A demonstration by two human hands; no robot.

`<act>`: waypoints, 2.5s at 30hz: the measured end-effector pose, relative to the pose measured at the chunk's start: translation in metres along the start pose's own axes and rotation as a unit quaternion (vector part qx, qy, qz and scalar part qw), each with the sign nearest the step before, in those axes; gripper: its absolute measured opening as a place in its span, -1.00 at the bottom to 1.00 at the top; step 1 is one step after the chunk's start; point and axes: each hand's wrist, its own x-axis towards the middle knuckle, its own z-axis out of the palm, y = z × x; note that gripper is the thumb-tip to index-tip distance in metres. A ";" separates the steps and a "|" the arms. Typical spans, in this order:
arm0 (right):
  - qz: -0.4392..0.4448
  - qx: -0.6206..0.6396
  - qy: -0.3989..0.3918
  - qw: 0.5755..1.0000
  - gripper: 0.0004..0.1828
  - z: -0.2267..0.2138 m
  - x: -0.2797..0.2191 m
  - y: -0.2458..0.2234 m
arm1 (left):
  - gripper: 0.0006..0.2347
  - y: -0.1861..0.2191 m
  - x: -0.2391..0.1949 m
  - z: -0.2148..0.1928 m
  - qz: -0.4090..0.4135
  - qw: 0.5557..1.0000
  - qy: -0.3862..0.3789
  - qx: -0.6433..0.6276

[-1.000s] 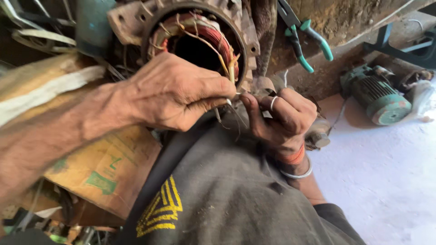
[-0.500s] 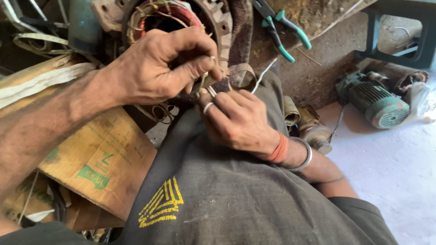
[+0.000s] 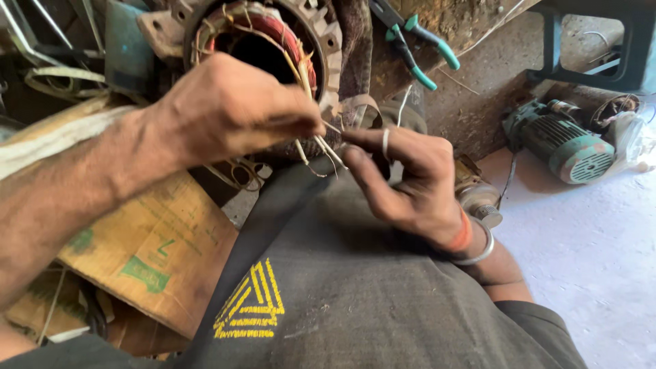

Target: The person works on an electric motor stator, tying white string around the copper windings to secure them. They use pliers to cut the string and continue wrapping and adjusting the windings by hand throughout the clip.

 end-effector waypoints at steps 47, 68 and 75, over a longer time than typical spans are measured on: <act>-0.212 -0.146 -0.208 0.944 -0.50 -0.005 0.070 0.034 | -0.83 0.022 -0.006 0.013 0.200 0.916 0.047 0.345; -0.145 -0.115 -0.036 0.982 -0.98 0.011 0.045 0.037 | -0.86 0.004 -0.042 -0.001 0.103 0.973 0.056 0.199; -0.106 0.121 -0.171 0.972 -0.94 0.014 0.065 0.023 | -0.89 0.015 -0.031 0.007 0.122 0.980 -0.027 0.152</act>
